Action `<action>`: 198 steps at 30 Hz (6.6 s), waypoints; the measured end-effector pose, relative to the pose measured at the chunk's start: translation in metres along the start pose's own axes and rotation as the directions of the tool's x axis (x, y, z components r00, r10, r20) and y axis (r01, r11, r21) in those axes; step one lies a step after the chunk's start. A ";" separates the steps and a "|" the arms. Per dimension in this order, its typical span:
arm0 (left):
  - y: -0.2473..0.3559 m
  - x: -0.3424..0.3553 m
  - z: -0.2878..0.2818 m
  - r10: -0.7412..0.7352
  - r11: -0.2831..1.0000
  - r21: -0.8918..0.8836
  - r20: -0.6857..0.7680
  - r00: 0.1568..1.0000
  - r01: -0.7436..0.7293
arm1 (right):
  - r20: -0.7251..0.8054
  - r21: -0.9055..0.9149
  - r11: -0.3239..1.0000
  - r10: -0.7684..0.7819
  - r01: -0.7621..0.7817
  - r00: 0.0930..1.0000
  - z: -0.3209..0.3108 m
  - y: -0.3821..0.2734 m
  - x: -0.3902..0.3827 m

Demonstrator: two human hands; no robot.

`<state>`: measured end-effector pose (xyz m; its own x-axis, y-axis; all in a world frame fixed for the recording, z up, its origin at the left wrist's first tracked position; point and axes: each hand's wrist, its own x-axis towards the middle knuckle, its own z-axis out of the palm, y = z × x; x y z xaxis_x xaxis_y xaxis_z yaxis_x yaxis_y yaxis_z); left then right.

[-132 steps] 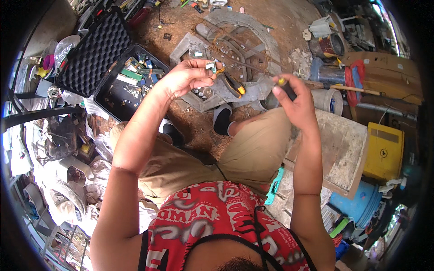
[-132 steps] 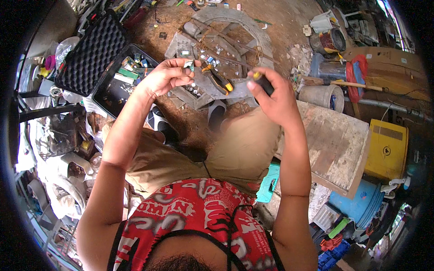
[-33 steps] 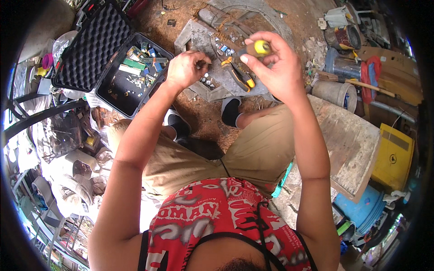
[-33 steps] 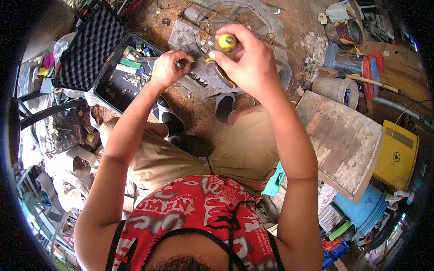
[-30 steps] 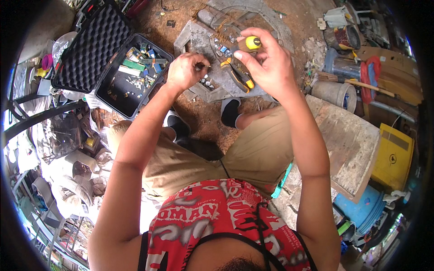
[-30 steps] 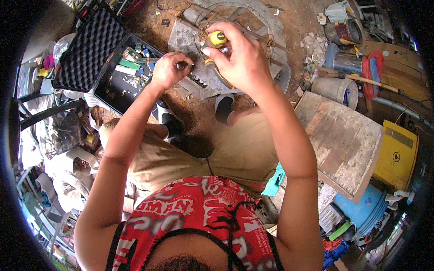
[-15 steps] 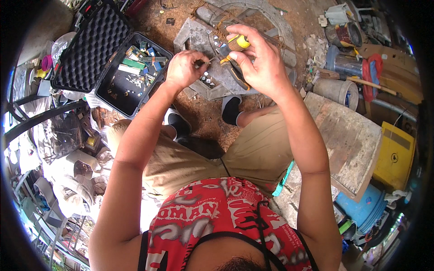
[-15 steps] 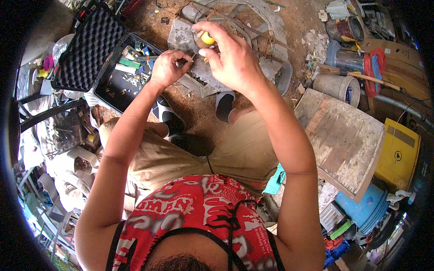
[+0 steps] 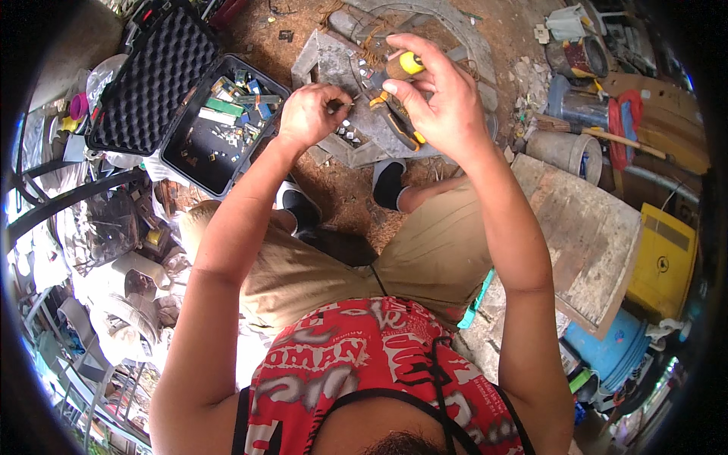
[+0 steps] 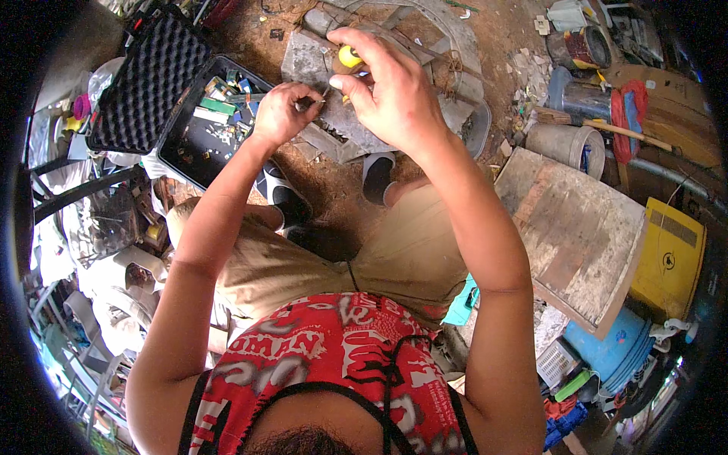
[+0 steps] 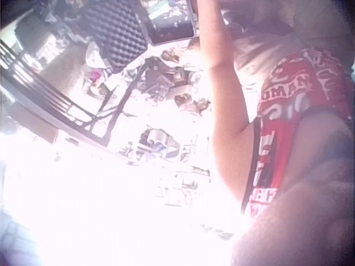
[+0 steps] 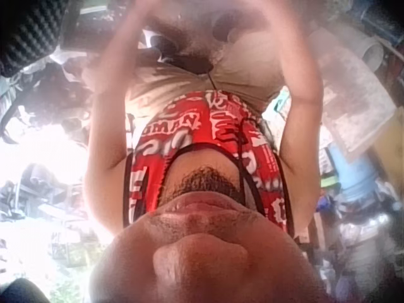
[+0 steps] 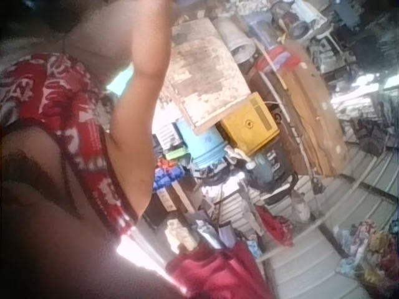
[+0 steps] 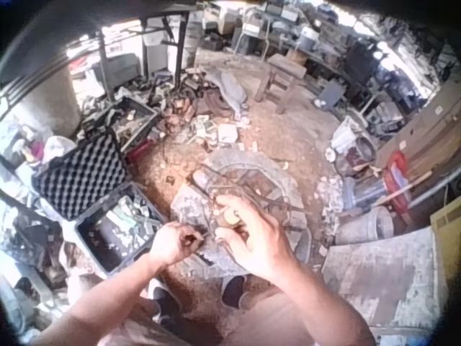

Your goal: The person uses a screwdriver and pliers to dismantle a circuit board, removing small electronic components and screws.

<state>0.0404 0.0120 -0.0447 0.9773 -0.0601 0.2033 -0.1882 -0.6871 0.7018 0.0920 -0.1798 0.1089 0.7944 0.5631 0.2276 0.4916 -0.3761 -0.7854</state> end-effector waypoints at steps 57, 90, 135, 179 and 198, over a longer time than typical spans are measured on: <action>-0.002 -0.001 0.014 -0.015 0.997 -0.071 -0.135 0.991 0.005 | -0.183 0.010 0.979 0.200 -0.202 0.963 -0.009 0.022 -0.019; 0.003 0.008 0.009 0.011 0.998 -0.065 -0.136 0.991 -0.020 | -0.008 -0.569 0.812 -0.164 0.131 0.986 -0.057 -0.033 -0.037; 0.035 0.002 -0.034 0.353 0.936 0.092 -0.265 0.898 -0.340 | 0.332 -0.264 0.902 0.418 -0.342 0.846 -0.036 -0.058 -0.057; 0.042 -0.002 -0.028 -0.179 0.643 -0.763 -0.063 0.982 0.069 | 0.066 -0.308 0.942 0.158 -0.130 0.985 -0.031 -0.040 -0.086; 0.030 0.005 -0.016 -0.160 0.153 -0.972 0.152 0.975 0.177 | 0.219 0.104 0.858 0.473 -0.503 0.853 -0.028 -0.030 -0.089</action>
<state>0.0383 0.0029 -0.0112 0.9981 -0.0586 -0.0182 0.0493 0.5884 0.8071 0.0168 -0.2388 0.1285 0.8325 0.4635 -0.3034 -0.0148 -0.5289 -0.8485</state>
